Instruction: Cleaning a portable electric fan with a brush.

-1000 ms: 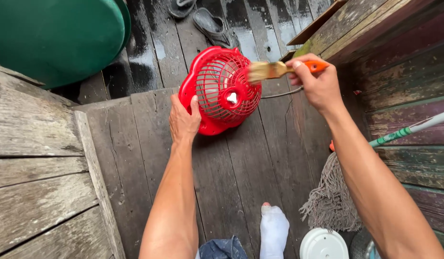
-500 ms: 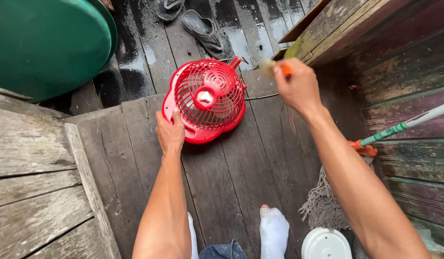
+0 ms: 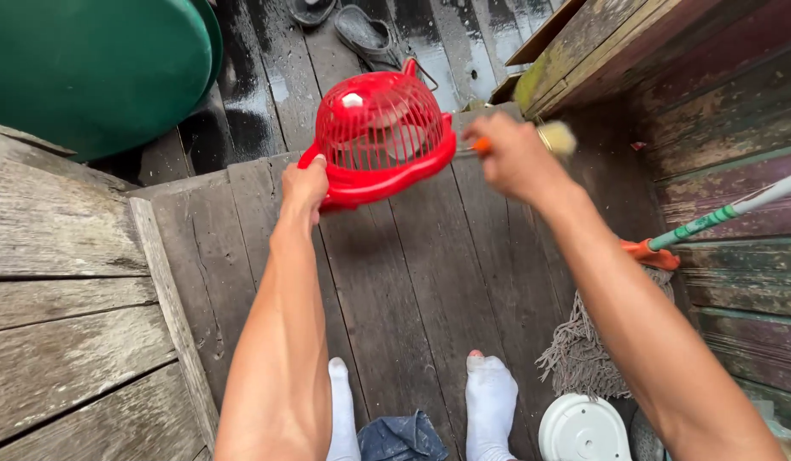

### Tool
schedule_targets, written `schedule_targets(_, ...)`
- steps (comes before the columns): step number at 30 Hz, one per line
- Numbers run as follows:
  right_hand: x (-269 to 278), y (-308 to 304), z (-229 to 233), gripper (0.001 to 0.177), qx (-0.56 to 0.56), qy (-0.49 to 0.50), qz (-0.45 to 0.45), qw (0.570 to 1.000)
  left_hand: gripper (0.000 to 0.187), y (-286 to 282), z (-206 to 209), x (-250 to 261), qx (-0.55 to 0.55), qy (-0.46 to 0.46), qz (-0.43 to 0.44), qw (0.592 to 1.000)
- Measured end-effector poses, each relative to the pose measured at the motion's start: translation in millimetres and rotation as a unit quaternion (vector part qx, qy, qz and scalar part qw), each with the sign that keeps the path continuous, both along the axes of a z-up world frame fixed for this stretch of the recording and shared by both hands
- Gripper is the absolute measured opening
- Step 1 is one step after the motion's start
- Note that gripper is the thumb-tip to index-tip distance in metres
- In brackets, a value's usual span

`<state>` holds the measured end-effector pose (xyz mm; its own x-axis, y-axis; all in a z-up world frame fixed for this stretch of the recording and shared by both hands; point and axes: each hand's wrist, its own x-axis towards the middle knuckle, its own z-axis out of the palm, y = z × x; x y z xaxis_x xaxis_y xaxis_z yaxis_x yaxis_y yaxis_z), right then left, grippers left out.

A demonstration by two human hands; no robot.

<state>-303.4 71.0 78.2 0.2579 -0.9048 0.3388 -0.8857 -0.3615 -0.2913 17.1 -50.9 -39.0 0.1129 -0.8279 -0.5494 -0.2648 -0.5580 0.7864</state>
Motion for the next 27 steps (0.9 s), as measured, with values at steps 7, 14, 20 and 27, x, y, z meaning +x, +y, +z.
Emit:
schedule_targets(7, 58, 14, 33, 0.062, 0.033, 0.084, -0.112, 0.99, 0.028, 4, 45, 10, 0.172, 0.193, -0.055, 0.964)
schedule_targets(14, 30, 0, 38, 0.051, -0.002, 0.132, -0.028, 0.991, 0.045, 10, 58, 32, 0.218, 0.208, -0.17, 0.938)
schedule_targets(20, 15, 8, 60, 0.041, 0.107, 0.012, -0.091, 0.99, 0.093, 7, 81, 27, 0.214, 0.247, -0.198, 0.924)
schedule_targets(27, 1, 32, 16, 0.044, 0.307, -0.026, -0.159, 0.938, 0.081, 14, 61, -5, 0.079, 0.062, -0.276, 0.956)
